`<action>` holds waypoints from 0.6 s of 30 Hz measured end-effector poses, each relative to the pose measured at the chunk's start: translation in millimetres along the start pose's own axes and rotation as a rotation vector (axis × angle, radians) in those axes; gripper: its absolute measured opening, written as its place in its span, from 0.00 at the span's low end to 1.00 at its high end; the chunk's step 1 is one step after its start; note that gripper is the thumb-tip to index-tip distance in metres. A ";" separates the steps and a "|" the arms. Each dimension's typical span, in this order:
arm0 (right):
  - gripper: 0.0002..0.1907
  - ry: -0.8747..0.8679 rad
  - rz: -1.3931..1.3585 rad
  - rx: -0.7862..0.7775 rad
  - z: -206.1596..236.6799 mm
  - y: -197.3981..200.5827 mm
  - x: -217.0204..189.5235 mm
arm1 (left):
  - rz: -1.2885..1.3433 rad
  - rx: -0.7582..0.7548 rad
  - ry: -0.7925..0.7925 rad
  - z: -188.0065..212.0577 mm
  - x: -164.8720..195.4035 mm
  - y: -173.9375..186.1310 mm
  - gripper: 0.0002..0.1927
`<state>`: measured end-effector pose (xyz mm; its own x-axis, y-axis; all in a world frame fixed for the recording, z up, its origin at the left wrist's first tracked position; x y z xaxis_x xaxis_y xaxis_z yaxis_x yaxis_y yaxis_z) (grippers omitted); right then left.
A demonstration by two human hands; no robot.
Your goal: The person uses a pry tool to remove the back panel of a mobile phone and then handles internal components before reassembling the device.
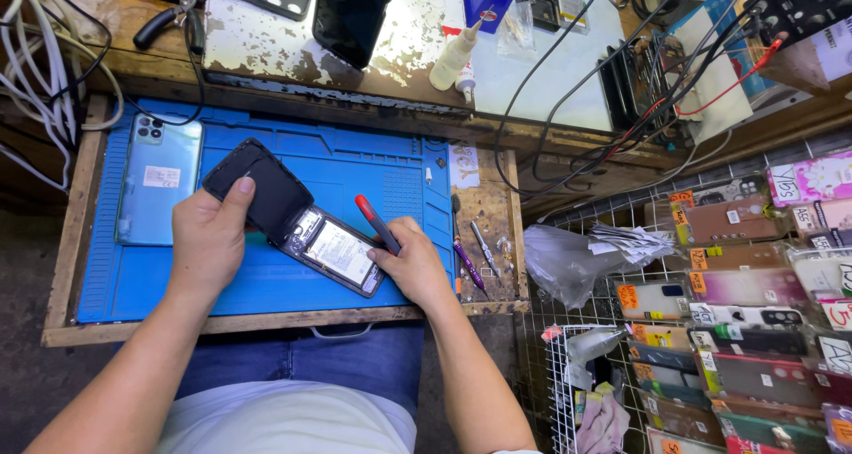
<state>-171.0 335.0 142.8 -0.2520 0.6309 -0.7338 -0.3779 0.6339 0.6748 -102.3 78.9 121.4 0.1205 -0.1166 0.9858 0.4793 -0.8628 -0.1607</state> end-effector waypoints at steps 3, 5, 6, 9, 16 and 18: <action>0.12 0.010 0.008 -0.001 -0.3 -0.7 -0.4 | 0.039 -0.009 -0.044 -5.2 1.2 3.6 0.15; 0.12 -0.008 0.008 -0.007 0.1 -0.8 0.6 | 0.067 -0.007 -0.055 -8.6 0.6 5.7 0.14; 0.12 -0.014 0.010 -0.009 -0.3 -0.5 0.9 | 0.073 0.000 -0.050 -10.8 0.3 8.3 0.14; 0.13 -0.021 0.006 -0.011 -0.1 -0.3 0.3 | 0.057 0.011 -0.066 -15.7 0.6 14.9 0.14; 0.13 -0.026 0.034 -0.006 0.2 -0.2 -1.8 | -0.030 0.051 -0.132 -23.9 3.5 29.7 0.13; 0.13 -0.009 0.056 -0.012 -0.1 -0.6 -2.5 | 0.007 0.055 -0.127 -25.9 2.4 32.4 0.12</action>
<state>-170.2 332.9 144.2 -0.2648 0.6695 -0.6940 -0.3740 0.5921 0.7138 -109.0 37.9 119.8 0.2315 -0.0564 0.9712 0.5245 -0.8335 -0.1735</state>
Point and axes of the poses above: each hand's wrist, its own z-axis away from the middle knuckle, its own y-axis out of the back of the hand, x = y × z, the point moved 5 cm from there along -z, towards the middle knuckle, and after that the axes turned 1 degree about -y, right-handed, at the moved point
